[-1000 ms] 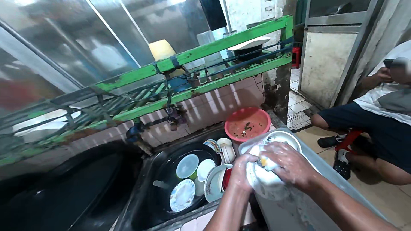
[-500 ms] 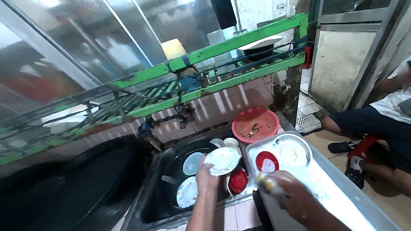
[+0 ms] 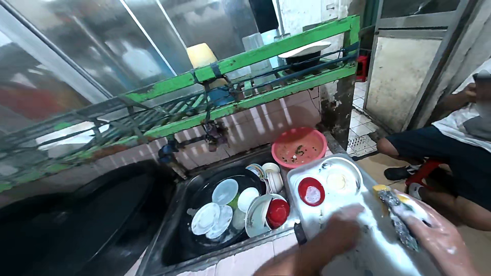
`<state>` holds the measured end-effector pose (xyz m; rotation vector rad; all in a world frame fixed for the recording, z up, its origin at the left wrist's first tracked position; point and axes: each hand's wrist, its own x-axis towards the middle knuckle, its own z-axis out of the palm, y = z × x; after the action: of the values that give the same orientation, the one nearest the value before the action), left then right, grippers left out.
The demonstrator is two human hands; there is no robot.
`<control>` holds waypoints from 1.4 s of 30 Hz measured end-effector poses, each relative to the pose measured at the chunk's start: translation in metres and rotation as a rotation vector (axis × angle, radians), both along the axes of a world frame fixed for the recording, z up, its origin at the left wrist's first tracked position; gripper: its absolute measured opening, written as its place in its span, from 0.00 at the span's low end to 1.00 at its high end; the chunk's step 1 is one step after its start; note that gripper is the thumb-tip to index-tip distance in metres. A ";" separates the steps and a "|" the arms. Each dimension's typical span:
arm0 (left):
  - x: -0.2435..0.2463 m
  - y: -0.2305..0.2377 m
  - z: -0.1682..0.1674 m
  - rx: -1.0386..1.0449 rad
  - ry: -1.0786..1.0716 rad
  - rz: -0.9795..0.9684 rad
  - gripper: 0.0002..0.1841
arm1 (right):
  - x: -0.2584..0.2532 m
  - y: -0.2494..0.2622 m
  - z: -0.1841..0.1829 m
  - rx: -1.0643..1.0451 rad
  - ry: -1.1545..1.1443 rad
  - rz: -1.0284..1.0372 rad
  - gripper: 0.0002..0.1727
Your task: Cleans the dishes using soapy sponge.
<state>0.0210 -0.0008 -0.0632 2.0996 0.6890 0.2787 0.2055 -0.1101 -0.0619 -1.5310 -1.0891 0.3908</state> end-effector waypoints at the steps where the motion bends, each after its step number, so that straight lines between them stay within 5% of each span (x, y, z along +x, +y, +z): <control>1: 0.021 -0.007 0.000 0.036 0.148 -0.109 0.24 | -0.001 0.000 0.001 -0.014 0.018 -0.006 0.25; 5: 0.066 -0.009 -0.007 0.085 0.393 -0.186 0.19 | 0.000 0.000 0.000 -0.022 0.045 0.001 0.25; 14: 0.058 -0.030 -0.014 0.172 0.366 -0.160 0.17 | 0.000 -0.001 0.000 0.009 0.084 0.019 0.24; 17: 0.044 0.001 -0.032 -0.099 0.057 -0.100 0.19 | 0.001 0.000 0.000 0.000 0.065 0.043 0.25; 20: 0.035 0.009 -0.025 -0.509 0.180 -0.020 0.25 | 0.006 0.001 -0.005 0.009 0.046 0.070 0.26; 23: 0.029 0.014 -0.019 -0.509 0.227 -0.031 0.22 | 0.005 0.000 -0.006 -0.010 -0.005 0.100 0.26; 27: 0.008 0.043 0.010 -0.421 0.201 0.197 0.24 | -0.001 0.000 -0.002 -0.245 -0.226 0.212 0.24; 33: -0.028 0.077 0.043 -0.491 -0.019 0.680 0.24 | -0.004 0.017 -0.005 -0.878 -0.435 0.507 0.24; 36: -0.047 0.074 0.056 -0.590 -0.394 0.797 0.31 | -0.009 0.011 0.004 -0.532 -0.184 0.218 0.22; 38: -0.054 0.062 0.060 -0.704 -0.616 0.749 0.44 | -0.030 0.017 0.020 -0.236 -0.078 0.074 0.22; 42: -0.040 0.019 0.059 -0.763 -0.615 0.600 0.46 | -0.082 0.071 0.021 0.149 -0.166 0.174 0.24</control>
<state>-0.0192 0.0180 -0.0040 0.9693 0.8495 0.8060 0.1232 -0.0391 -0.0412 -1.3593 -1.3566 0.2968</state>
